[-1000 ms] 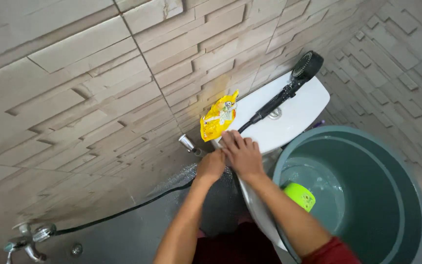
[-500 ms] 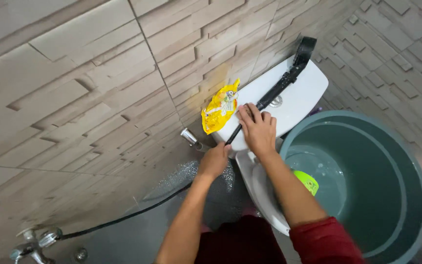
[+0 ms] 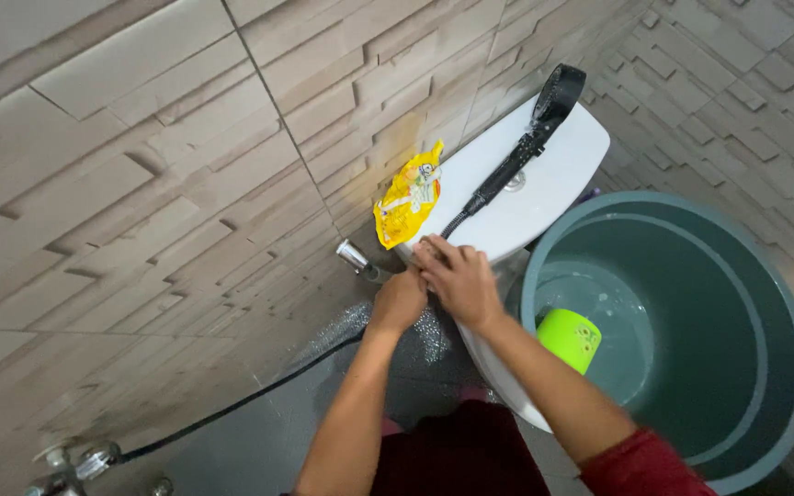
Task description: Clean a large plastic basin, a hand scoop, and a handheld bidet sprayer in a bathroom.
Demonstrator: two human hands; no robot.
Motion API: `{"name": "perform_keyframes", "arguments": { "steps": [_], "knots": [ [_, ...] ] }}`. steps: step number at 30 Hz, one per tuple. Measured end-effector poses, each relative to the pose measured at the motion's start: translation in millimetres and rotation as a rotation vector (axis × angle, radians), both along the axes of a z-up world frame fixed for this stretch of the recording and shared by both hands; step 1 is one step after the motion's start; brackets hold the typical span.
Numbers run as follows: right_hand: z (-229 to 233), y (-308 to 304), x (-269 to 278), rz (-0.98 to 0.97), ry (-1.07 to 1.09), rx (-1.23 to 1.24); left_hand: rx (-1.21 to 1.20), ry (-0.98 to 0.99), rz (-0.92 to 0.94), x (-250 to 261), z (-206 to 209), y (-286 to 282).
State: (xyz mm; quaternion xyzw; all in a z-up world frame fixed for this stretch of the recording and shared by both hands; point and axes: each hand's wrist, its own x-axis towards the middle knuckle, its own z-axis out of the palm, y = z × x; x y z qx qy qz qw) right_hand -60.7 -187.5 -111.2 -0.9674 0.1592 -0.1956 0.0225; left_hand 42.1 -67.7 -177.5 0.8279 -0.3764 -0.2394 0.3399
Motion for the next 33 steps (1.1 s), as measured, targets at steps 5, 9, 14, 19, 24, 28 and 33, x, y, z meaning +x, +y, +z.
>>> {"name": "perform_keyframes", "arguments": {
  "steps": [5,9,14,19,24,28,33],
  "knots": [
    [14.3,-18.5,15.9,-0.163,-0.111,-0.022,0.018,-0.004,0.026,-5.1,27.2,7.1],
    [-6.0,3.0,-0.1,-0.024,-0.123,-0.045,0.084,0.029,0.046,-1.7,38.9,2.6],
    [15.4,-37.3,9.2,-0.119,-0.036,-0.052,0.040,0.057,0.028,-4.0,17.0,17.8],
    [10.3,-65.6,12.5,-0.062,-0.068,-0.021,-0.050,0.420,0.065,-0.1,-32.6,49.0],
    [14.9,-50.5,27.4,-0.199,-0.066,0.037,-0.133,0.206,0.095,-8.4,5.1,17.6],
    [2.7,1.7,4.8,0.070,-0.106,0.078,-0.026,0.096,0.080,-5.6,20.4,-0.5],
    [25.0,-61.4,18.2,-0.125,-0.020,-0.033,0.018,0.048,0.061,-13.2,25.8,-7.5]
  ]
}}
